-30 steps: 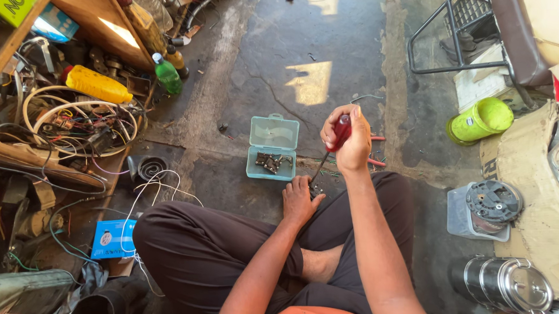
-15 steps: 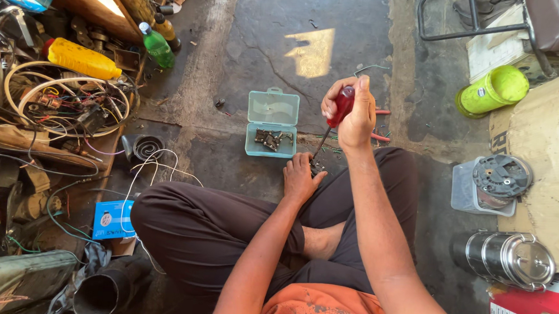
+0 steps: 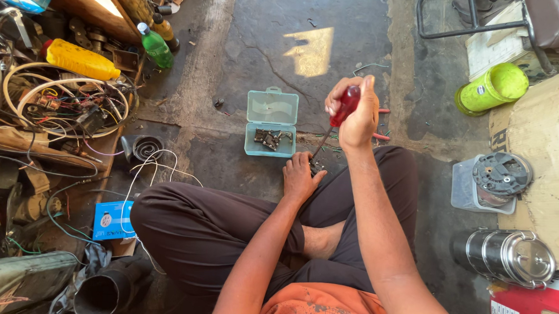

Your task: The person sits on the floor and uses a red-handled screwdriver to tighten screws on a small black electrical component held in their left hand. They repeatedly adjust the component and apply the screwdriver to different screw terminals.

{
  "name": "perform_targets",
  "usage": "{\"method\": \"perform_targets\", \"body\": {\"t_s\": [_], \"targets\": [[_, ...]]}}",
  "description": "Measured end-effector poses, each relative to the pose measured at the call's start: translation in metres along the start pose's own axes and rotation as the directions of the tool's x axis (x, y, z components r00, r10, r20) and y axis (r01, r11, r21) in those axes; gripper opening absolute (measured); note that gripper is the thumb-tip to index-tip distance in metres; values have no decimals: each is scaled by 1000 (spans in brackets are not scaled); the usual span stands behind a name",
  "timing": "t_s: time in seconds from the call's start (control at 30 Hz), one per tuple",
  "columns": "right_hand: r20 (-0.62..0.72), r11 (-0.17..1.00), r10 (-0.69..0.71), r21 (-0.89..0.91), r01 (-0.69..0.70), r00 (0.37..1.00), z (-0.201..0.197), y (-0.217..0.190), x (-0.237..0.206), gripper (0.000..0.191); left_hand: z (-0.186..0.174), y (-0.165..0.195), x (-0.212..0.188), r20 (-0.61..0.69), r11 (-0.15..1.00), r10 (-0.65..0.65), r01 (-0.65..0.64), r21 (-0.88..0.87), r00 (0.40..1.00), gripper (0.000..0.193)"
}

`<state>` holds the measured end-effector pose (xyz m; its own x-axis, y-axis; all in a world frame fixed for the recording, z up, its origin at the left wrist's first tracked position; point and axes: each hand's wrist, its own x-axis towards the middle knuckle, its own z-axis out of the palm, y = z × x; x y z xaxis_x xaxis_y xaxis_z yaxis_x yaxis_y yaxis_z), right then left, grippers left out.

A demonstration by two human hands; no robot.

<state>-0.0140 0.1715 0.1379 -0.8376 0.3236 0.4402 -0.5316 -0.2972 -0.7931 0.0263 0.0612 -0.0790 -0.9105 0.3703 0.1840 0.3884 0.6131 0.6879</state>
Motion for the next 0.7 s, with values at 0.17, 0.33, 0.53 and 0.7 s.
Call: {"method": "perform_targets", "body": {"t_s": [0.17,0.33,0.53,0.7], "targets": [[63,996,-84,12,84,994,-1,3,-2,39,0,2,2,28,999,-33,34,-11,999,66],[56,875,-240,-421,241,969,0,-1,-7,45,-7,-2,4,152,985,-146,157,-66,978,68],[-90,998,43,-31,-46,995,-10,-1,-4,59,-11,-10,3,203,963,-216,243,-119,955,71],[20,999,-37,-2,37,999,-9,0,-5,29,-6,-9,4,195,952,-221,255,-172,956,71]]}}
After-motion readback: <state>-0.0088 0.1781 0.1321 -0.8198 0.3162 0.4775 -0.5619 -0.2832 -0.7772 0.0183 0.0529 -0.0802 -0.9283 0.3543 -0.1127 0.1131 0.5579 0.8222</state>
